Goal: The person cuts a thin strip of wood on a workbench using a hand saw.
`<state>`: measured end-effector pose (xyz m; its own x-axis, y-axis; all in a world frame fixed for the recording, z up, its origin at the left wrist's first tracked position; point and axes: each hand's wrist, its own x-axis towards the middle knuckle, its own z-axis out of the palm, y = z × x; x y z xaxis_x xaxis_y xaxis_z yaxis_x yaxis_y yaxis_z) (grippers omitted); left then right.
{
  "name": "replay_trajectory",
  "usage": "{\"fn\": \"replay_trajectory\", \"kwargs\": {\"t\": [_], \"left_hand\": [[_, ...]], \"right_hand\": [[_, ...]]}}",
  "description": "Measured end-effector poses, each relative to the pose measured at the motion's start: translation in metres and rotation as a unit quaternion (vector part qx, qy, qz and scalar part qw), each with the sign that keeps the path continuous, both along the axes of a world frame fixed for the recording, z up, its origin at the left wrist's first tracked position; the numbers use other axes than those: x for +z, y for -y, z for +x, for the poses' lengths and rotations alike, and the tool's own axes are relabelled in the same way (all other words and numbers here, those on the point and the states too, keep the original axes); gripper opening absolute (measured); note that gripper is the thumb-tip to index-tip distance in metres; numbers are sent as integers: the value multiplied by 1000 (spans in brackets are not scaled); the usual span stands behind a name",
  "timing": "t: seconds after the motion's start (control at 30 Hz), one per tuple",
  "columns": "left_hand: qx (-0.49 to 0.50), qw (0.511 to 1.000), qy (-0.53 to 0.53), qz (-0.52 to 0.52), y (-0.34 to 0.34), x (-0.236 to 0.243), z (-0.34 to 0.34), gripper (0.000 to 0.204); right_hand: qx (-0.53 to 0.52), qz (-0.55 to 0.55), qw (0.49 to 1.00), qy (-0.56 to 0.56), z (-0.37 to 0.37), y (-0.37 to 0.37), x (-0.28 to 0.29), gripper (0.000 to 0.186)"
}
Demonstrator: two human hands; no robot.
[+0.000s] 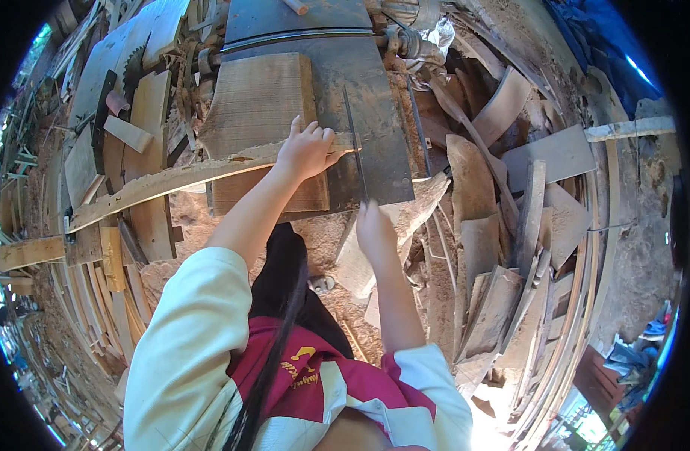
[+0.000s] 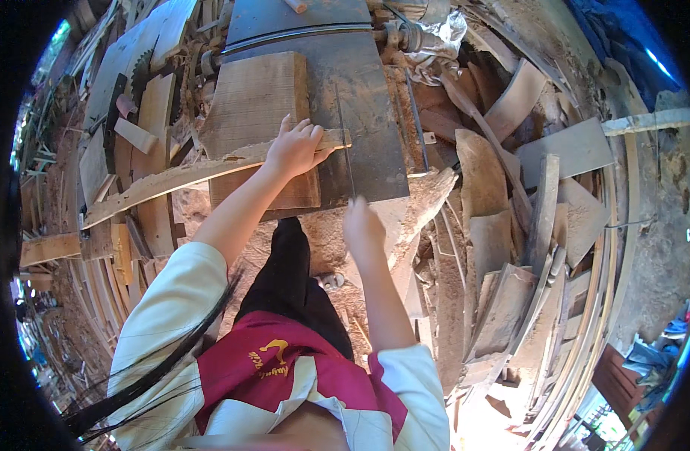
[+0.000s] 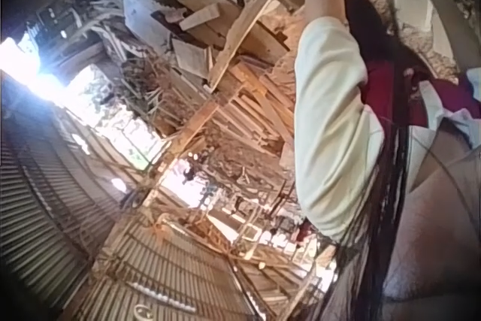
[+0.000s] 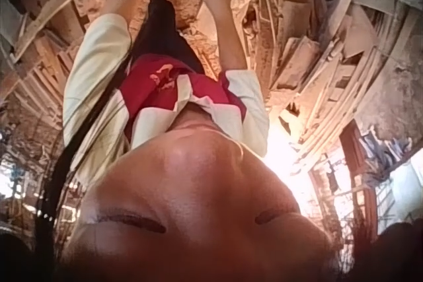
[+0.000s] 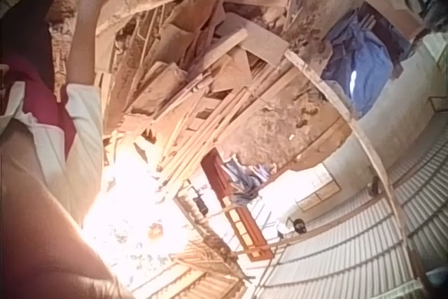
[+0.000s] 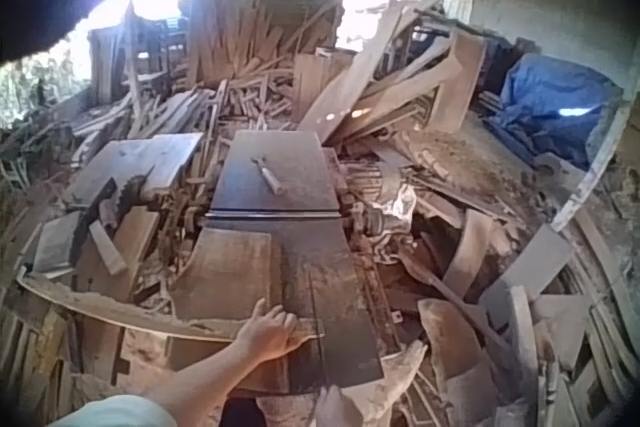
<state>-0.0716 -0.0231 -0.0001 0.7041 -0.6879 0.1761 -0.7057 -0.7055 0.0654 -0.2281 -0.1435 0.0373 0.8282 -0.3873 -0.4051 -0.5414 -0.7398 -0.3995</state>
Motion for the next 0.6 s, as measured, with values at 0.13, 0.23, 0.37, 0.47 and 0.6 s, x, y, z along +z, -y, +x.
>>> {"fn": "replay_trajectory", "kwargs": {"t": [0.13,0.23,0.37,0.47,0.6], "left_hand": [[-10,1000,5,0,6,2,4,39],[-10,1000,8,4,6,3,1,39],[-5,1000,6,9,2,1,3,40],[-18,998,51,-44,1,-12,7,41],[-17,998,29,-43,-2,-7,7,41]], "right_hand": [[-20,3,997,76,72,6,-13,31],[-29,-9,997,77,80,7,-17,31],[-8,-8,998,57,32,3,-24,31],[-27,-9,999,40,-42,-8,-26,30],[-45,-2,999,-20,-114,-20,-14,29]]}}
